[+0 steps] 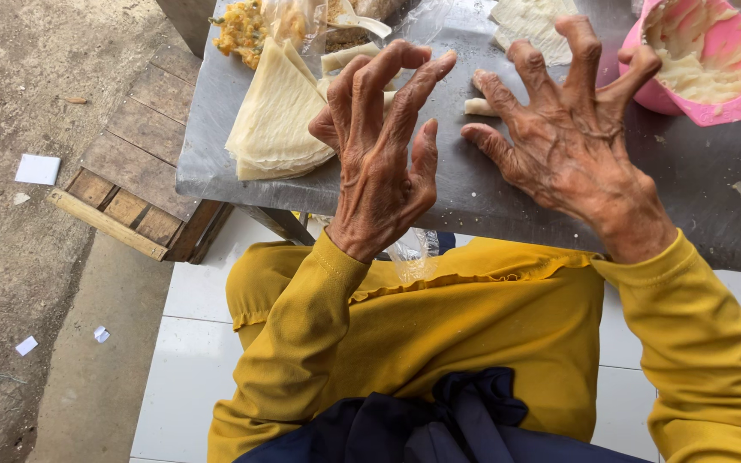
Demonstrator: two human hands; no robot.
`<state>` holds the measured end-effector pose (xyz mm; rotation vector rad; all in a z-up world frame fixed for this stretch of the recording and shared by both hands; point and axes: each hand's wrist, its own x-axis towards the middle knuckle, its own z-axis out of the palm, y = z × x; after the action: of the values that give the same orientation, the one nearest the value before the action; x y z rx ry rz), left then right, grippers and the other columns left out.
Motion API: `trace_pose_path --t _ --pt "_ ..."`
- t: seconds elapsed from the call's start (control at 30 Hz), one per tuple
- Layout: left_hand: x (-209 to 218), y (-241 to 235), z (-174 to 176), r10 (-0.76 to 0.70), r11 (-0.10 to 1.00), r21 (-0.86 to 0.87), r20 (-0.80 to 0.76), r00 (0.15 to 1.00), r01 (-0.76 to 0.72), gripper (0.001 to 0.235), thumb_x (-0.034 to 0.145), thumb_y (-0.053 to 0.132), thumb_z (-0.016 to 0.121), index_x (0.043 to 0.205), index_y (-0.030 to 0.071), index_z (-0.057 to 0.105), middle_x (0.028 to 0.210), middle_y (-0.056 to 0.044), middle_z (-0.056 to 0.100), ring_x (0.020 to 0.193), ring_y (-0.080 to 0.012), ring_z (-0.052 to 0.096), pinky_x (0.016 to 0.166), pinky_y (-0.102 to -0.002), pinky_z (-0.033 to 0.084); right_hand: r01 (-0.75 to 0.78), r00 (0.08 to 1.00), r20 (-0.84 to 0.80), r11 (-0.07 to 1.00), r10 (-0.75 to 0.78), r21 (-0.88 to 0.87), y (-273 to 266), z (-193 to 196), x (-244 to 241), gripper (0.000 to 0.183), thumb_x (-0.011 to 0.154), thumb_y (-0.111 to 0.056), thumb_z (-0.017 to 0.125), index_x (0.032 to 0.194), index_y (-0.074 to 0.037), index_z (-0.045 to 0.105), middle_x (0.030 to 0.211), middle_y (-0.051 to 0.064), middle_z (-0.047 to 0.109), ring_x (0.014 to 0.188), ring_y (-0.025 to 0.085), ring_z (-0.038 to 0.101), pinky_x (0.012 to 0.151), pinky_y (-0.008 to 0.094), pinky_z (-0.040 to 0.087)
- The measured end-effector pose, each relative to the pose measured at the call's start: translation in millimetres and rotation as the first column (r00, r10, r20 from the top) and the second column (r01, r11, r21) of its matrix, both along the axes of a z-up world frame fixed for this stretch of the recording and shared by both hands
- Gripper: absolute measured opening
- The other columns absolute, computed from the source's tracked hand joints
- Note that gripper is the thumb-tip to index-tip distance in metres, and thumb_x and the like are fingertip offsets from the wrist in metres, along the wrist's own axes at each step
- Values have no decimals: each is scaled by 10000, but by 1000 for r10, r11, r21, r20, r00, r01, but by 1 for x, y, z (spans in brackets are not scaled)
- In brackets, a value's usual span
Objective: The person places filling onto thin wrappers, folds them into triangular shapes, and rolls them into cylindrical spring rolls. The finished rolls are stacked on the table.
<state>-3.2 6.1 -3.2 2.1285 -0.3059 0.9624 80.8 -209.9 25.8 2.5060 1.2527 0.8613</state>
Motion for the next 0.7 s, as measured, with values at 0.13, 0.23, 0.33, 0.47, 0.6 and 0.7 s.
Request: trace_pose_path --t 0.13,0.23,0.33,0.47,0.6,0.7 --pt "-2 1 7 20 1000 -24 7 1000 -20 683 915 -25 698 1494 252 465 1490 8 416 1433 -236 350 1194 -389 273 10 998 -65 1000 -10 -6 3 3 11 523 1066 -528 622 1393 -120 624 1446 74 460 1420 340 237 1021 658 226" --pt "-5 4 11 32 999 -39 8 999 -32 681 899 -9 708 1487 243 472 1480 -7 419 1412 -233 365 1169 -395 280 27 982 -188 997 -11 79 5 4 14 581 1024 -519 695 1423 -100 634 1416 45 532 1372 332 287 1005 643 225" --pt "-6 4 10 30 997 -67 4 1000 -30 669 905 12 723 1483 243 479 1469 -8 431 1391 -223 378 1163 -387 292 48 959 -283 981 8 189 3 0 15 498 965 -481 769 1331 -157 674 1358 -1 616 1335 303 343 1032 614 218" --pt "-6 4 7 28 992 -123 25 999 -25 639 930 39 747 1476 237 483 1440 -12 444 1375 -204 407 1171 -373 304 40 962 -271 969 29 246 1 -10 25 299 1015 -409 795 1223 -207 723 1313 -70 661 1317 243 389 1091 573 217" --pt "-7 4 4 81 981 -183 66 994 -68 578 935 51 763 1431 223 523 1398 -18 466 1363 -203 429 1160 -362 316 -18 989 -141 978 48 207 -1 -13 35 235 1007 -372 789 1182 -220 755 1276 -98 674 1298 242 378 1071 531 223" --pt "-8 4 4 124 968 -231 93 988 -100 523 948 61 767 1399 209 548 1372 -25 475 1338 -190 451 1156 -351 328 -13 1000 -6 994 14 109 -1 -11 39 198 985 -367 796 1146 -255 776 1249 -117 689 1293 243 374 1045 509 212"
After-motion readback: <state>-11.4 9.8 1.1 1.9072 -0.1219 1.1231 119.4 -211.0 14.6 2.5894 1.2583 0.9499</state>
